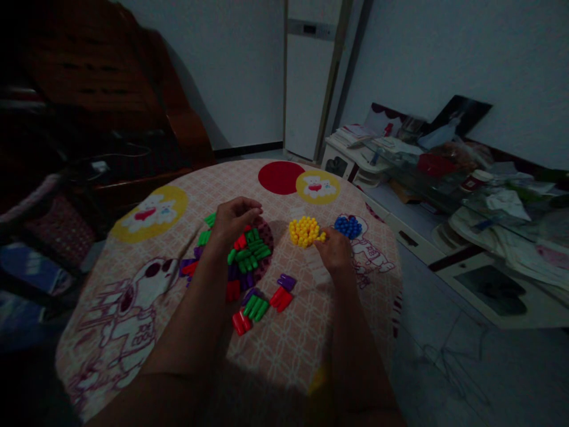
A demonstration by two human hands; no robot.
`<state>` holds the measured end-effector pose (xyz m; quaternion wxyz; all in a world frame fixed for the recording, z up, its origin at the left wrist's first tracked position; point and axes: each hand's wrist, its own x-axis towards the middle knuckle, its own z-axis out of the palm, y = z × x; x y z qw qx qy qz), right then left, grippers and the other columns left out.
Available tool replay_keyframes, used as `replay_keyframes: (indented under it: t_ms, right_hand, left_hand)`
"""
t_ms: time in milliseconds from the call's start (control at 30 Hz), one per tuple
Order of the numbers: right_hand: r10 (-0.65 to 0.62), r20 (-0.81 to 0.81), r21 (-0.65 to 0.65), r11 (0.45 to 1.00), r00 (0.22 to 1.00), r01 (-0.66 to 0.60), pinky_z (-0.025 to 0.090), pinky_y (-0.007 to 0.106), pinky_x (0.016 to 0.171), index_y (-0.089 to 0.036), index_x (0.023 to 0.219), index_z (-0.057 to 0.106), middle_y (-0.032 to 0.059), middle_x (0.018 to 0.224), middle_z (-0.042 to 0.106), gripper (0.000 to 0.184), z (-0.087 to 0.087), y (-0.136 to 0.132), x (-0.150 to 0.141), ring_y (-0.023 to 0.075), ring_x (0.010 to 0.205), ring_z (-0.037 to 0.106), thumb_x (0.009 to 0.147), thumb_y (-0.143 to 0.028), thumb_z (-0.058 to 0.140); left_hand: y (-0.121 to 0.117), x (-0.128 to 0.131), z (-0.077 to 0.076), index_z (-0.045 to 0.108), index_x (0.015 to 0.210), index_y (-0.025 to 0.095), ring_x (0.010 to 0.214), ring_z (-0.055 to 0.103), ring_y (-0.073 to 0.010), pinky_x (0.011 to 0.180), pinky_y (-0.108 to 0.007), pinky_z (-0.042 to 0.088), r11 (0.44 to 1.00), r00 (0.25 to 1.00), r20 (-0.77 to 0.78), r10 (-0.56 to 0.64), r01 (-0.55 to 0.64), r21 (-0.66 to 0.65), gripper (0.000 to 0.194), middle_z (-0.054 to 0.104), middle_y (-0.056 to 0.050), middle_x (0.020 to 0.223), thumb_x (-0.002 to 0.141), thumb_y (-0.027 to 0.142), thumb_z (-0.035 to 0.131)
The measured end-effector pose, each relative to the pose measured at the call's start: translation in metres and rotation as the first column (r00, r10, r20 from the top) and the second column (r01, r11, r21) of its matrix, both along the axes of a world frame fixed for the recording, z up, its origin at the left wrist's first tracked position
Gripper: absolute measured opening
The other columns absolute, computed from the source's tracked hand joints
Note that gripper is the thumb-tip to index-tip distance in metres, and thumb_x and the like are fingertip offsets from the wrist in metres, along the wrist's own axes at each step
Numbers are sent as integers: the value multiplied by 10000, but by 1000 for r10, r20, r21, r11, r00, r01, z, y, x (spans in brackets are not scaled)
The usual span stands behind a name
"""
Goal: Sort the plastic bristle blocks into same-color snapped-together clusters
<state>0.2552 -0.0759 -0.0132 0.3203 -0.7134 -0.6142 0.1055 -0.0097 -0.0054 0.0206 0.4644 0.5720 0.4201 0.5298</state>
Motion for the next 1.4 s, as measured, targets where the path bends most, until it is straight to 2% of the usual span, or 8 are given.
replay_keyframes:
  t_ms: [300, 467, 633, 767, 867, 1000, 1167, 1400]
  right_hand:
    - [-1, 7, -41, 999, 1000, 1, 550, 359, 794, -181, 1130, 728, 88, 989, 768, 410, -7, 2, -7, 235, 826, 709, 725, -240, 724]
    - [31, -31, 157, 987, 999, -25, 569, 380, 810, -157, 1142, 730, 128, 1044, 758, 376, 8, -7, -11, 256, 863, 712, 795, -275, 645]
    - [277, -107, 154, 954, 955, -259, 575, 364, 832, -174, 1110, 737, 105, 1012, 755, 308, 5, -14, -62, 223, 860, 705, 886, -270, 550]
    - [570, 56, 64, 817, 820, -573, 514, 403, 1011, -213, 1286, 664, 114, 1270, 681, 416, -9, -22, -106, 244, 1158, 631, 878, -186, 589]
    - [647, 223, -29, 752, 729, -658, 473, 443, 1058, -225, 1260, 680, 119, 1376, 620, 402, -14, -27, -126, 269, 1261, 556, 884, -129, 574]
    - [615, 297, -94, 780, 731, -618, 479, 450, 1017, -223, 1140, 725, 120, 1308, 660, 313, -12, -27, -137, 275, 1207, 565, 929, -123, 516]
    - [623, 162, 23, 773, 766, -634, 481, 394, 1014, -210, 1101, 720, 106, 1210, 708, 278, -11, -26, -125, 237, 1150, 609, 915, -133, 529]
    - [177, -34, 184, 969, 984, -168, 513, 315, 741, -197, 942, 725, 76, 859, 747, 212, -8, -36, -33, 217, 780, 688, 840, -297, 569]
  left_hand:
    - [-1, -35, 11, 682, 809, 129, 575, 660, -127, 568, -235, 556, 979, 977, 72, 201, -202, 7, 222, 694, -20, 685, 664, 290, 734]
    - [-2, -70, 16, 663, 817, 142, 572, 650, -112, 564, -222, 563, 916, 911, 116, 396, -401, 19, 174, 689, -15, 700, 689, 256, 690]
    - [-7, -98, 15, 643, 826, 156, 565, 631, -90, 554, -193, 551, 840, 834, 134, 536, -542, 10, 147, 674, -3, 697, 714, 251, 657]
    - [-8, -111, 11, 632, 817, 160, 550, 618, -83, 538, -184, 540, 803, 796, 134, 590, -596, 1, 136, 674, 2, 694, 715, 249, 646]
    - [-7, -113, 11, 639, 812, 153, 531, 607, -79, 528, -185, 536, 801, 792, 150, 592, -599, -2, 137, 670, 0, 688, 709, 243, 640]
    - [-7, -106, 14, 643, 808, 152, 517, 600, -82, 509, -182, 524, 823, 813, 145, 564, -568, -20, 138, 669, -1, 664, 706, 245, 646]
    - [-6, -95, 15, 644, 808, 146, 524, 612, -89, 517, -190, 523, 858, 852, 115, 511, -513, -11, 156, 670, -5, 669, 693, 252, 652]
    - [-1, -92, 11, 664, 807, 141, 529, 619, -106, 502, -206, 509, 869, 866, 97, 491, -495, 12, 177, 675, -24, 673, 688, 271, 665]
